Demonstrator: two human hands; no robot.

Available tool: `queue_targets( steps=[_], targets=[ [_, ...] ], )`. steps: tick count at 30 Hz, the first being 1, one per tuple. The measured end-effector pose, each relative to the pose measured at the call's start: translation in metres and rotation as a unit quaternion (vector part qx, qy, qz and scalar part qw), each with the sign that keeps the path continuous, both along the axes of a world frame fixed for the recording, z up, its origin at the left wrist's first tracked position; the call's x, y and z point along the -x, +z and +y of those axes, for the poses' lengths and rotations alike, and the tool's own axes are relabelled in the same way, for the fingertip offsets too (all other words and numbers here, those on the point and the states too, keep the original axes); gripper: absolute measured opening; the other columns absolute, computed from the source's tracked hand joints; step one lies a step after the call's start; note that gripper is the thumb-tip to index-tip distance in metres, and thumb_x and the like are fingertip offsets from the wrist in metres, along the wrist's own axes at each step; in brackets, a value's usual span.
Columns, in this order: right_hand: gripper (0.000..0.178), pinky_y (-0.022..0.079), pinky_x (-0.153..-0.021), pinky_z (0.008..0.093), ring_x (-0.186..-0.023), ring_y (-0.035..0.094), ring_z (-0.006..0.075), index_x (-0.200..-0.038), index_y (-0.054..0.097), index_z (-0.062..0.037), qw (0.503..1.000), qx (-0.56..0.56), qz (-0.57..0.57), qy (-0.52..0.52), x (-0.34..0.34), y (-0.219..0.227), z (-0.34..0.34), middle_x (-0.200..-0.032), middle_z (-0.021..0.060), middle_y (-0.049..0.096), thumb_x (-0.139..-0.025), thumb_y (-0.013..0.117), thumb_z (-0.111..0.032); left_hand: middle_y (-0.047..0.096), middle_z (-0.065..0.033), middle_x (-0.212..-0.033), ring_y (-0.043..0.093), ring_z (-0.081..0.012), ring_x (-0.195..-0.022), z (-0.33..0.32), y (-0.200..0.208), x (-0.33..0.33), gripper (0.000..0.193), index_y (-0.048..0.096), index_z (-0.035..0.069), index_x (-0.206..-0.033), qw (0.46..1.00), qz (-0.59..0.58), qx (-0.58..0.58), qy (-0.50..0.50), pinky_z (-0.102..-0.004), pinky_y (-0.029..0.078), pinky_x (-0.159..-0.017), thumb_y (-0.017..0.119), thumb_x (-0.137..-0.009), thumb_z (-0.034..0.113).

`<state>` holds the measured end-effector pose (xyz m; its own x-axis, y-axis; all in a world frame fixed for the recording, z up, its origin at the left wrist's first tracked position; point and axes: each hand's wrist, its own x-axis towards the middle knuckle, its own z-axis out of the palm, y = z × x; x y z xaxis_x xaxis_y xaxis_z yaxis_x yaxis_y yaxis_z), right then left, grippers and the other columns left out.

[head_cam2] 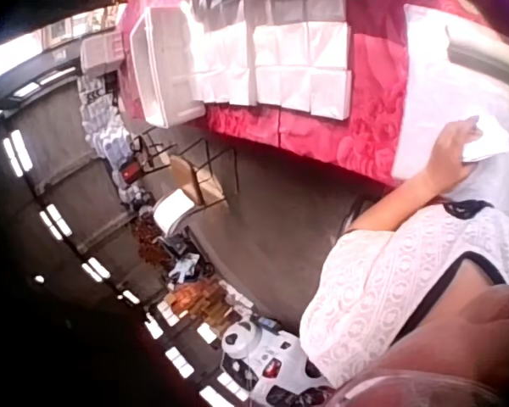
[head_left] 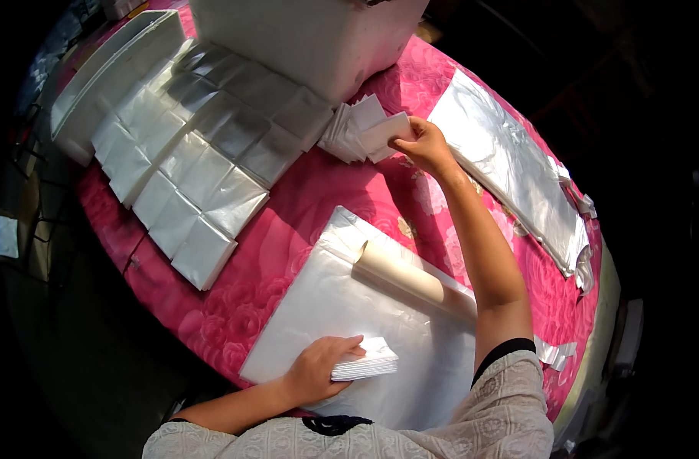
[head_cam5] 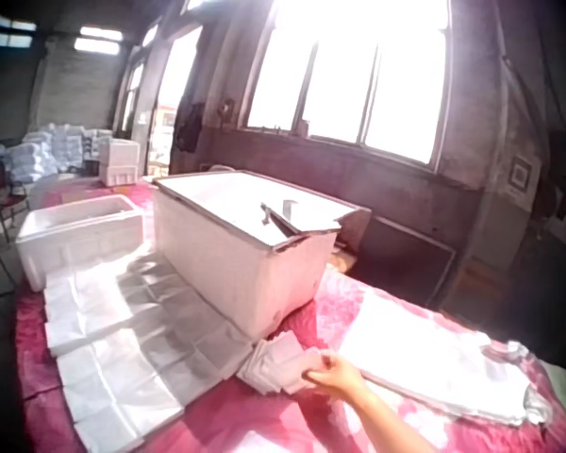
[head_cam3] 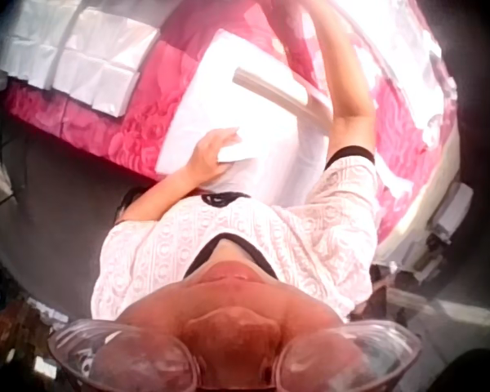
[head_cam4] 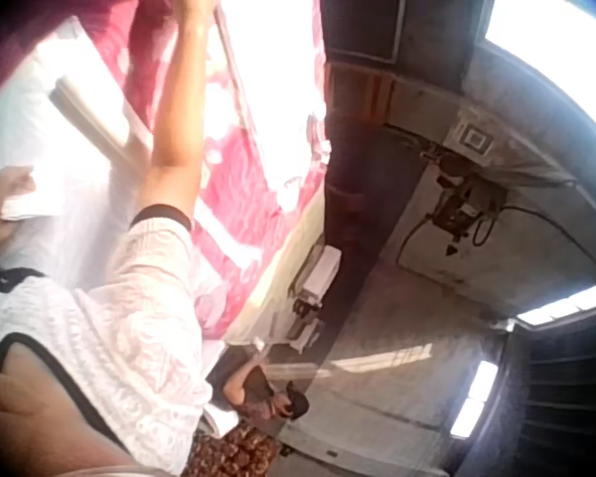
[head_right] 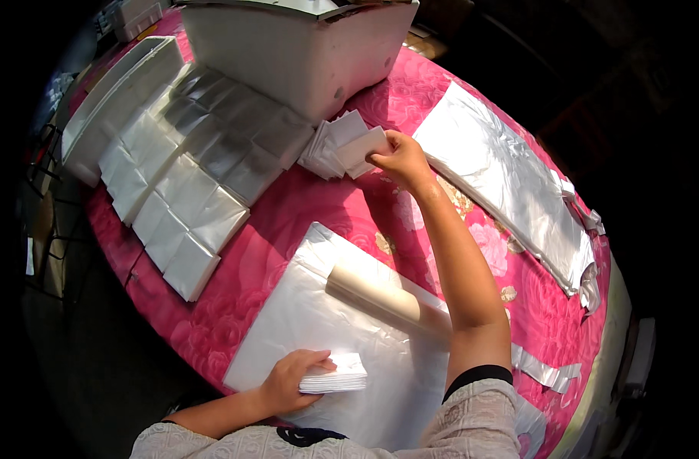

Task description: The person wraps small white rectangular items in clear plastic film on a pink floral tablecloth. They unroll the film, place an item on it, fold the film over the item, and smooth it down. The wrapped items are stacked on the table.

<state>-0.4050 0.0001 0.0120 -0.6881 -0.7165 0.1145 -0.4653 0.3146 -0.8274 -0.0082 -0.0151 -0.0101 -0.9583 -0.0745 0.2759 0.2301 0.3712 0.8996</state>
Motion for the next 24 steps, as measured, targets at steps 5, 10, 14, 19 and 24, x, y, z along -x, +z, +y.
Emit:
queue_targets(
  steps=[5,10,14,19,24],
  targets=[
    [0.014,0.045,-0.071,0.0240,-0.078,0.056,0.0076,-0.093,0.063,-0.0018,0.988,0.067,-0.127,0.049,-0.081,0.027,0.046,-0.086,0.0005,0.064,-0.079,0.064,-0.003,0.062,-0.0088,-0.100,0.058,-0.0288,-0.095,-0.001,-0.004,0.002,0.046,0.056,0.003,-0.108,1.000,0.000,-0.014,-0.001,-0.0367,0.046,-0.082,0.071,-0.065,0.005],
    [0.011,0.044,-0.070,0.0233,-0.078,0.054,0.0067,-0.088,0.061,-0.0036,0.963,0.088,-0.247,0.060,-0.210,0.018,0.116,-0.084,-0.0006,0.061,-0.078,0.066,-0.001,0.054,-0.0142,-0.115,0.054,-0.0291,-0.104,0.001,0.011,-0.009,0.031,0.063,0.008,-0.093,0.995,-0.034,-0.092,0.025,-0.0350,0.045,-0.086,0.070,-0.064,-0.001],
    [0.015,0.043,-0.069,0.0238,-0.079,0.054,0.0097,-0.078,0.058,-0.0040,0.939,0.099,-0.323,0.067,-0.273,0.017,0.150,-0.084,0.0025,0.059,-0.074,0.066,0.007,0.042,-0.0191,-0.130,0.047,-0.0324,-0.115,0.009,0.019,-0.024,0.029,0.064,0.009,-0.092,0.996,0.024,-0.028,0.086,-0.0402,0.041,-0.092,0.069,-0.065,-0.001],
    [0.014,0.044,-0.076,0.0266,-0.087,0.056,0.0129,-0.092,0.060,-0.0012,0.950,0.023,-0.284,0.128,-0.300,0.012,0.172,-0.091,0.0047,0.061,-0.083,0.065,-0.011,0.056,-0.0185,-0.111,0.053,-0.0341,-0.107,0.016,0.004,-0.045,0.026,0.065,0.008,-0.090,0.997,-0.019,-0.071,-0.016,-0.0453,0.038,-0.096,0.068,-0.066,-0.002],
    [0.079,0.035,-0.096,0.0327,-0.111,0.048,0.0202,-0.130,0.040,-0.0038,0.924,0.175,-0.329,0.085,-0.330,-0.004,0.183,-0.116,0.0110,0.054,-0.080,0.052,-0.064,0.055,-0.0185,-0.106,0.055,-0.0357,-0.100,0.027,-0.023,-0.055,0.049,0.051,0.003,-0.109,0.998,0.041,0.036,0.027,-0.0443,0.041,-0.094,0.072,-0.065,0.000]
  ],
)
